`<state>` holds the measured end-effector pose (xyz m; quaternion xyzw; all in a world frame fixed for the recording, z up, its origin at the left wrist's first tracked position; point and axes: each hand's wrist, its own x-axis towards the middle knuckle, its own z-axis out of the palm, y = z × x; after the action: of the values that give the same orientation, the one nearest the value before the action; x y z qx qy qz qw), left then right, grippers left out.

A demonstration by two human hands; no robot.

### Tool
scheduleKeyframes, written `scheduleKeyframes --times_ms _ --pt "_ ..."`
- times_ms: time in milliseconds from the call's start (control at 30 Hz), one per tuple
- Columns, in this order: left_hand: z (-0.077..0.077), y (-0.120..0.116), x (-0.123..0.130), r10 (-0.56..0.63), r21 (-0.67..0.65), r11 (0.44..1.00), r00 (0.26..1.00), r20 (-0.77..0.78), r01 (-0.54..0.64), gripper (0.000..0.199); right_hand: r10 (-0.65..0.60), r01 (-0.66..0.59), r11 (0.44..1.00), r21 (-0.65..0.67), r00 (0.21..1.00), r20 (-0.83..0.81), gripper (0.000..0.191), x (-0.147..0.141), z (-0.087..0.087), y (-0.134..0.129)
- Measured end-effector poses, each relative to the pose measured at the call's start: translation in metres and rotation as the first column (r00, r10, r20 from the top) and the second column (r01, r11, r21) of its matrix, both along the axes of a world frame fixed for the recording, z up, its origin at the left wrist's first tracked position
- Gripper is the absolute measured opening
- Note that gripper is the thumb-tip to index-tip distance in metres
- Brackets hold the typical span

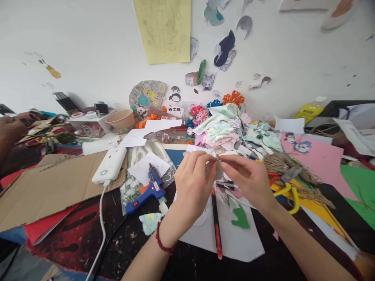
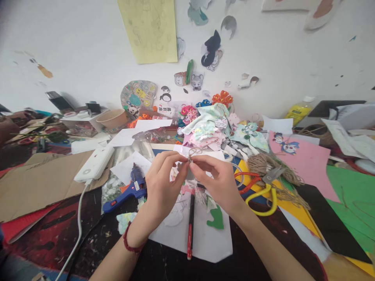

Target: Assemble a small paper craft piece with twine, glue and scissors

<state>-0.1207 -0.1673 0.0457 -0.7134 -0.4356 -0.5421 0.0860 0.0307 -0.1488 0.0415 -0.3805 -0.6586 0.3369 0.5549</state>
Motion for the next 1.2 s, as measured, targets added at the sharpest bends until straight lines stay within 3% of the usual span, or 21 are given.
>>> scheduleKeyframes --times_ms 67,200,400,500,567,700,767,833,933,1100,1200 --pt "-0.001 0.002 -0.001 0.019 0.039 0.999 0.994 -0.111 -0.015 0.003 0.076 -0.095 0.978 -0.186 0.992 -0.105 0.016 0.004 -0.002 0.007" --pt "-0.002 0.006 -0.005 0.072 0.091 0.995 0.925 -0.374 -0.041 0.005 0.276 -0.318 0.887 -0.337 0.947 -0.167 0.021 0.015 -0.002 0.020" --pt "0.002 0.010 -0.011 0.004 0.054 0.998 0.842 -0.539 0.030 0.013 0.353 -0.373 0.834 -0.408 0.927 -0.125 0.028 0.028 0.003 0.023" --pt "0.001 0.012 -0.013 -0.030 0.034 0.998 0.841 -0.541 0.058 0.012 0.402 -0.420 0.807 -0.415 0.906 -0.135 0.029 0.029 0.002 0.023" --pt "0.001 0.013 -0.013 -0.011 0.051 0.998 0.865 -0.502 0.043 0.009 0.389 -0.410 0.824 -0.390 0.911 -0.136 0.027 0.031 0.001 0.024" --pt "0.000 0.009 -0.004 0.051 0.055 0.998 0.947 -0.318 -0.035 0.008 0.204 -0.256 0.919 -0.300 0.960 -0.194 0.022 0.042 0.002 0.033" --pt "-0.002 0.005 0.012 0.005 -0.051 0.998 0.942 -0.336 -0.023 0.011 0.007 -0.081 0.974 -0.211 0.944 -0.329 0.019 0.052 0.005 0.040" --pt "-0.006 0.005 0.037 -0.125 -0.245 0.970 0.870 -0.477 0.006 0.015 -0.123 0.067 0.989 -0.135 0.875 -0.469 0.020 0.061 0.008 0.045" --pt "-0.015 0.015 0.084 -0.284 -0.415 0.910 0.710 -0.644 -0.013 0.013 -0.195 0.195 0.979 -0.061 0.804 -0.562 0.020 0.072 0.015 0.050" --pt "-0.023 0.029 0.149 -0.348 -0.468 0.884 0.658 -0.667 -0.007 0.038 -0.275 0.419 0.906 0.063 0.695 -0.665 0.016 0.090 0.026 0.050" --pt "-0.024 0.019 0.170 -0.375 -0.508 0.861 0.649 -0.661 -0.019 0.031 -0.306 0.491 0.869 0.063 0.632 -0.712 0.015 0.104 0.030 0.050"
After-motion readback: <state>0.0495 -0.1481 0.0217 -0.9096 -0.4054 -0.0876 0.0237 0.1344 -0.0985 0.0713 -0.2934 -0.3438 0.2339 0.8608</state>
